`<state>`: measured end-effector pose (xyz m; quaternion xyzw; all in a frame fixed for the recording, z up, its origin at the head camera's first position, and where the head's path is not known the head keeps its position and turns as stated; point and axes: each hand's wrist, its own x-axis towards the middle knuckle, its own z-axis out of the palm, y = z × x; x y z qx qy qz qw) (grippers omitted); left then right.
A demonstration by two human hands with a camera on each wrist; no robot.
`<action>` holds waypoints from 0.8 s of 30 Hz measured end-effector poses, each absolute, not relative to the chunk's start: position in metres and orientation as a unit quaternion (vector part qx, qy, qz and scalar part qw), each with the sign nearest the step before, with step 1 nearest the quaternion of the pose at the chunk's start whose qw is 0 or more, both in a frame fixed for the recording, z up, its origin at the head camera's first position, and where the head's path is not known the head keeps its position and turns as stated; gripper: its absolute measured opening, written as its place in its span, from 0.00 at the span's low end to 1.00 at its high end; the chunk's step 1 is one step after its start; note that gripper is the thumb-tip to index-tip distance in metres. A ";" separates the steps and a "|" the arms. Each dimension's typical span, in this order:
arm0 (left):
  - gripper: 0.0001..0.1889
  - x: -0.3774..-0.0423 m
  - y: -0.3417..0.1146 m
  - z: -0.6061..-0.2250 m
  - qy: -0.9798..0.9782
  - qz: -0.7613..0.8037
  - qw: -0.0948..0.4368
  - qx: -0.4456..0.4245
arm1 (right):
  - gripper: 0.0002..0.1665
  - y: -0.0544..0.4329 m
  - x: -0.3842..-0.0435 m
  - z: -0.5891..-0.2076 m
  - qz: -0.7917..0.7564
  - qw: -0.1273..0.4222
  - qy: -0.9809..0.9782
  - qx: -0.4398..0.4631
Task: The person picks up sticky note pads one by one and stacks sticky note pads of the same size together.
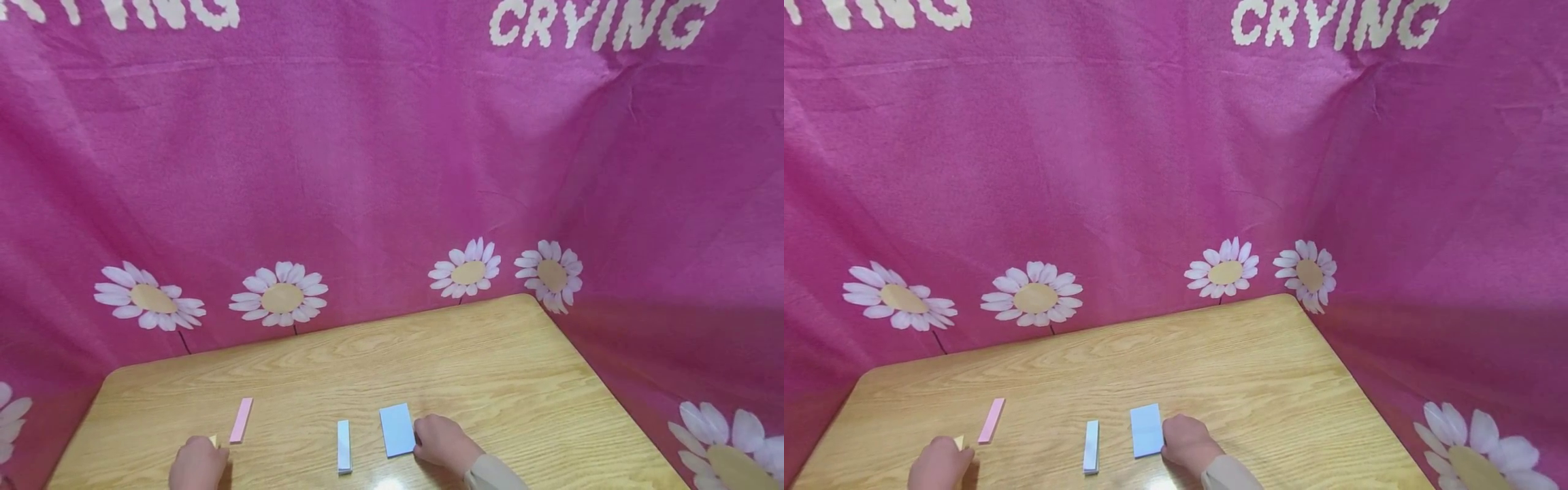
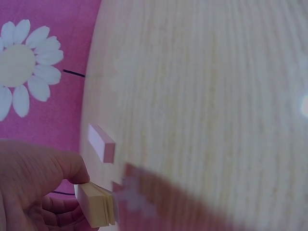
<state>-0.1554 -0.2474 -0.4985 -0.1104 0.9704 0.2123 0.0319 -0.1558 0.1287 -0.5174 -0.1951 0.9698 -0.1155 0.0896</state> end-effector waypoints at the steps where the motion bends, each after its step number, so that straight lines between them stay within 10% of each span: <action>1: 0.14 -0.156 -0.246 -0.497 0.971 0.212 0.028 -0.109 | 0.07 0.129 -0.156 -0.517 -0.115 0.090 0.970 -0.194; 24: 0.17 -0.160 -0.221 -0.478 0.965 0.231 0.040 -0.120 | 0.07 0.130 -0.156 -0.515 -0.112 0.091 0.970 -0.194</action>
